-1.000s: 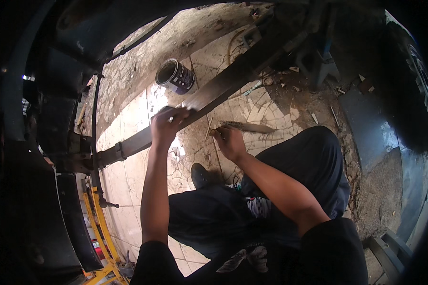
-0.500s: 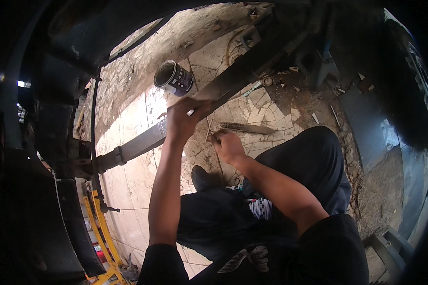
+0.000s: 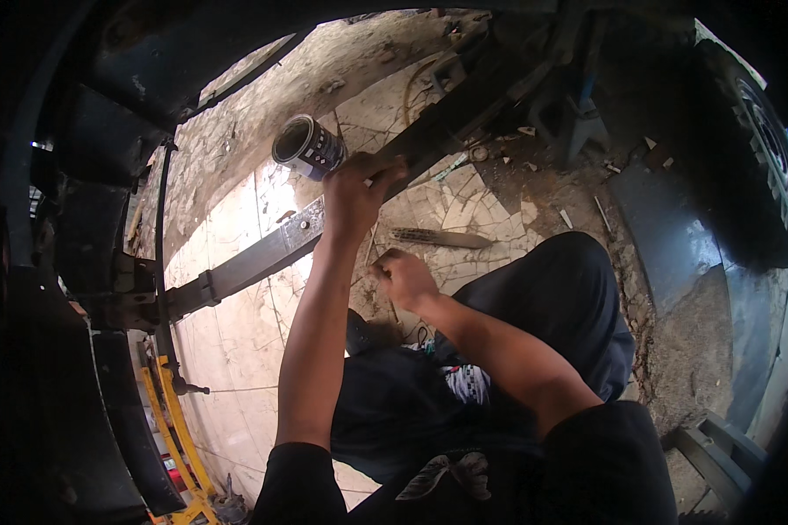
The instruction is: The person scrubs a long metal frame under a vehicle using a wire brush and a small container of liquid. They repeatedly dip the brush into the container and scrub different sections of the frame, focusing on removing rust or debris.
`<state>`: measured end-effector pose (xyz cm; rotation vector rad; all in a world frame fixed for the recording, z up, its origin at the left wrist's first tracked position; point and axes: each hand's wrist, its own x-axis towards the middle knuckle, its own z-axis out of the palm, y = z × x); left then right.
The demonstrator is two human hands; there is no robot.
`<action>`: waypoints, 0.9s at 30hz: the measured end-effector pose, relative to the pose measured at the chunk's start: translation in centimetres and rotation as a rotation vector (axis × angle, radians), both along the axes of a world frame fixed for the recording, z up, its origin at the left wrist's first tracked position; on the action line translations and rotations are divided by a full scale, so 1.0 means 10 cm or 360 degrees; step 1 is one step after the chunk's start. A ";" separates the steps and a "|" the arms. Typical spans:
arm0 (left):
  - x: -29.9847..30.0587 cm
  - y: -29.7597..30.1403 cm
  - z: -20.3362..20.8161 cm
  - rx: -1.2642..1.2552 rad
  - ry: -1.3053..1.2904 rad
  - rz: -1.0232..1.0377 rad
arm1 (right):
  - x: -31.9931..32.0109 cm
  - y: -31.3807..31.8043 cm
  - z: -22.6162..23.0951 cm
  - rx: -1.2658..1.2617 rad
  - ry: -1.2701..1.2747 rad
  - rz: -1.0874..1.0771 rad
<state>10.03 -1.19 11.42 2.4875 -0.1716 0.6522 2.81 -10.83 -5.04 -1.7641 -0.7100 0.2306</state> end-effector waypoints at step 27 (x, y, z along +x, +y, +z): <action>-0.45 0.59 -0.06 -0.0053 0.0133 0.0185 | 0.00 0.10 -0.03 0.0009 0.0102 -0.0224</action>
